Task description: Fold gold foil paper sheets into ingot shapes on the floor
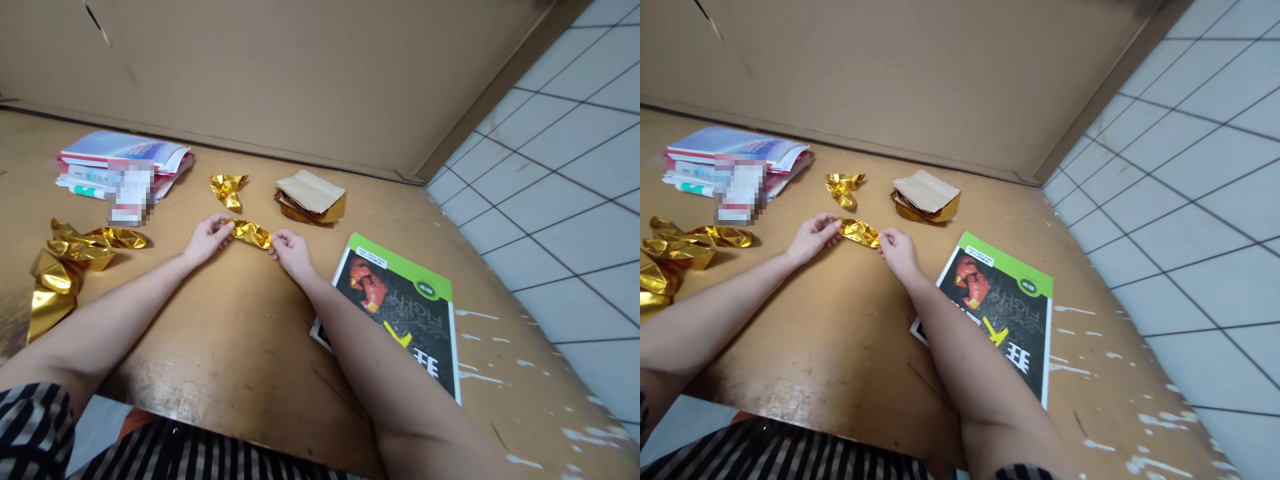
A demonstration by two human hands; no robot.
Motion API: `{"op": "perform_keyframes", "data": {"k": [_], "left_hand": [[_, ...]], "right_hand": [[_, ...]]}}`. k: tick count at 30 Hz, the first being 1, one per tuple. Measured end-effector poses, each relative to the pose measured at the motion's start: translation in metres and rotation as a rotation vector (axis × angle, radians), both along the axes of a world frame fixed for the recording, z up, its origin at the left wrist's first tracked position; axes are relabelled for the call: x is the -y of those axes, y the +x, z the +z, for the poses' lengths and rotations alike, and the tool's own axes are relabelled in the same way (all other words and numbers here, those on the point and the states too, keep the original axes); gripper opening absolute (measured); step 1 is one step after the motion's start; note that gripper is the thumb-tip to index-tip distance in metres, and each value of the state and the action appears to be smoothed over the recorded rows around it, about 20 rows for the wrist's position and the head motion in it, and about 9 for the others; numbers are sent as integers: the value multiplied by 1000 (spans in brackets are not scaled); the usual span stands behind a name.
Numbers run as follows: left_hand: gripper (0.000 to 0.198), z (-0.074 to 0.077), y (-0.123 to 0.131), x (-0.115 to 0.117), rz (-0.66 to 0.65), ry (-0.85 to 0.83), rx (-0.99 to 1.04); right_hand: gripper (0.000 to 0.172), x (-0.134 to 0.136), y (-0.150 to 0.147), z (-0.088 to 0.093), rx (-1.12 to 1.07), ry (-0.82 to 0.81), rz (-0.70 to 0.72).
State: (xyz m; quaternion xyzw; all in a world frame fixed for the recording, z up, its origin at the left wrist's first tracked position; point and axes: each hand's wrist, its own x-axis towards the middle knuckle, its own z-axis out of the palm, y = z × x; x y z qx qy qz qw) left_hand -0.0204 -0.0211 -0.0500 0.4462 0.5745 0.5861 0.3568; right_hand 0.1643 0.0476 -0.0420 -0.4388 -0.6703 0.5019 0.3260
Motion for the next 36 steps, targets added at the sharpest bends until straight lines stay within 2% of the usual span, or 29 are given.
{"op": "perform_keyframes", "data": {"k": [5,14,27,36], "left_hand": [[33,-2,-2,1,-31,46,-24],[38,-4,0,-2,-15,6,-32],[17,-15,2,-10,-9,-10,-129],[16,-21,1,-14,-12,-21,-204]], "right_hand": [[17,1,0,1,-4,-17,-11],[16,-2,2,-1,-21,-40,-8],[18,-13,5,11,-187,-156,-145],[14,-26,10,19,-227,-292,-171]]}}
